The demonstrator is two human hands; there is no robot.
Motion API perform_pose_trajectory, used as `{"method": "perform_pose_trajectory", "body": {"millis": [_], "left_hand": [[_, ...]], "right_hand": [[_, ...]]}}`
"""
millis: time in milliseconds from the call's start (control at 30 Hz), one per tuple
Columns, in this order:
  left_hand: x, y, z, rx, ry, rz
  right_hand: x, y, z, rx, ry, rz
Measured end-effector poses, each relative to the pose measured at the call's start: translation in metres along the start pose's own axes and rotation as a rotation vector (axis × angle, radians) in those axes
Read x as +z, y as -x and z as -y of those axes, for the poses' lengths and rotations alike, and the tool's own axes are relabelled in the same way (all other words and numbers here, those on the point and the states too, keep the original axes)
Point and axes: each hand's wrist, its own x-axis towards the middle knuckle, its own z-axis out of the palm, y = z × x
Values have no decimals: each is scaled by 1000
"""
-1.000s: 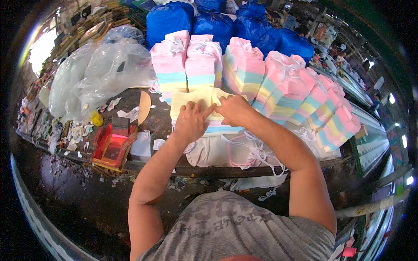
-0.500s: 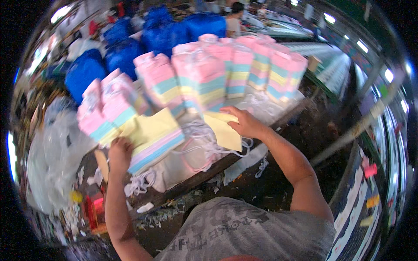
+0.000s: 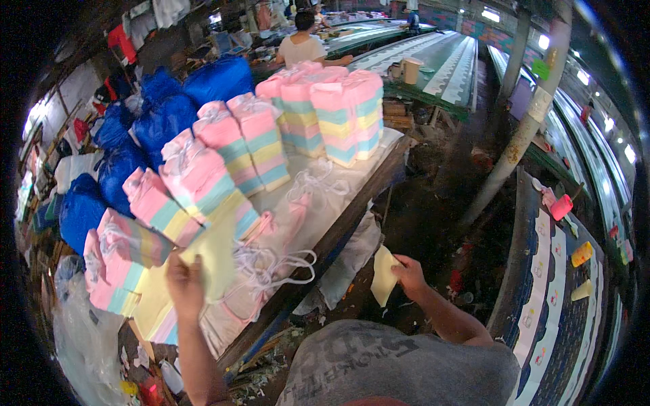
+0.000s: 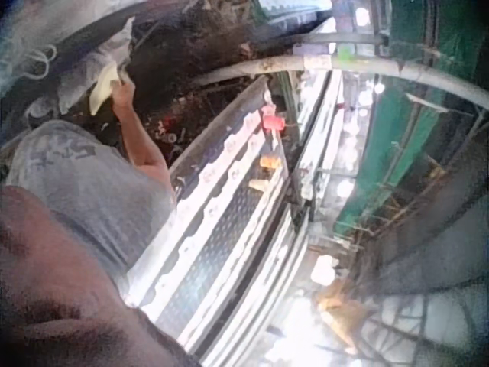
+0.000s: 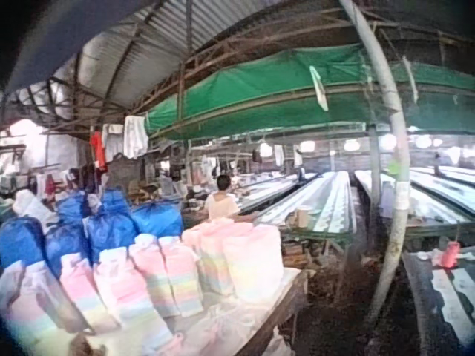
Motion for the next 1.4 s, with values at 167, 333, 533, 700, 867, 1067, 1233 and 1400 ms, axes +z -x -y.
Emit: {"method": "perform_pose_trajectory", "body": {"millis": [167,333,533,700,867,1067,1233,1400], "left_hand": [[183,19,-24,-261,224,320],[341,48,-27,-96,139,584],[472,62,-73,378,112,822],[556,68,-101,627,195,1062],[624,43,-130,840,91,1217],[718,46,-131,966,203,1232],[796,41,-141,1065,150,1315],[911,41,-153,1063,179,1279]], "right_hand": [[-63,-11,-9,-47,95,-121],[-91,-5,28,-111,86,-302],[-102,-25,43,-139,126,-353],[-105,-59,77,-89,-65,-511],[-128,-88,112,-71,-270,-672],[-185,-126,107,-110,-320,-813],[-265,-164,87,-28,-222,-878],[-361,-232,108,-109,-195,-807]]}}
